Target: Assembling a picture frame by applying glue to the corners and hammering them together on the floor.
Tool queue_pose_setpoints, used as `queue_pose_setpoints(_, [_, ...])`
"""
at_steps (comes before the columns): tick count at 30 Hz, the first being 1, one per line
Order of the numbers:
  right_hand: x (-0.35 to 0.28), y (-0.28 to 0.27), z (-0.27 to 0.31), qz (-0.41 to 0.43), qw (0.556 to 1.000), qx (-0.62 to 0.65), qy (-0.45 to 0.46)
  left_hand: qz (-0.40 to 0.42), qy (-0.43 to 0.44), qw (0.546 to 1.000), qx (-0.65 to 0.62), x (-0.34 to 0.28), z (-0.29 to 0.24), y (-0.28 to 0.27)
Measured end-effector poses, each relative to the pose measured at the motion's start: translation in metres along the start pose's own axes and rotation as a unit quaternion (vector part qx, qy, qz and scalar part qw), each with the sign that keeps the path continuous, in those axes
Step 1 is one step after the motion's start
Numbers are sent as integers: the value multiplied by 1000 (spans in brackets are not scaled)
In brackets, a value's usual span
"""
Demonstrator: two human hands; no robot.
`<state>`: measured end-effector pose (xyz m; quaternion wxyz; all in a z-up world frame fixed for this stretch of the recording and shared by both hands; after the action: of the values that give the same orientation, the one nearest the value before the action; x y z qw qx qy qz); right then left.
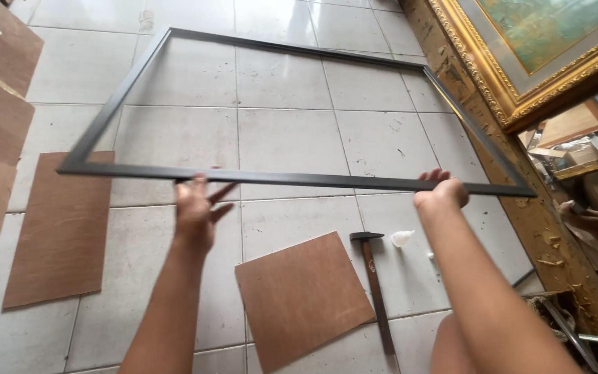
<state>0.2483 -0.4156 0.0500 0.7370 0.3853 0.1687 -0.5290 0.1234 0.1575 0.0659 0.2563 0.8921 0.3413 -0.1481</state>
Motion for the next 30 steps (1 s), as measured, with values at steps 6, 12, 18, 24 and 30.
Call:
queue_pose_setpoints(6, [-141, -32, -98, 228, 949, -164, 143, 218, -46, 972, 78, -127, 3, 97])
queue_pose_setpoints(12, [-204, -70, -103, 159, 961, -141, 176, 254, -39, 967, -6, -129, -11, 91])
queue_pose_setpoints(18, [-179, -85, -159, 183, 944, -197, 190, 221, -28, 974, 36, -114, 14, 87])
queue_pose_setpoints(24, [-186, -91, -261, 204, 911, -206, 295, 203, -84, 972, 84, -103, 20, 71])
queue_pose_setpoints(30, [-188, -101, -318, 206, 896, -209, 334, 154, -100, 972, 150, -89, 35, 58])
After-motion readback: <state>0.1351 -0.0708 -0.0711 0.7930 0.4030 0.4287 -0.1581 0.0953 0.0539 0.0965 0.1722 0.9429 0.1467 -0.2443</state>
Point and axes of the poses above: each hand's wrist, its own x-axis towards the middle knuckle, its own y-axis out of the palm, z = x × y, the point moved 9 cm from there along x, towards the middle knuckle, and after that the axes turned 12 degrees about -z, right-handed, at the moved point
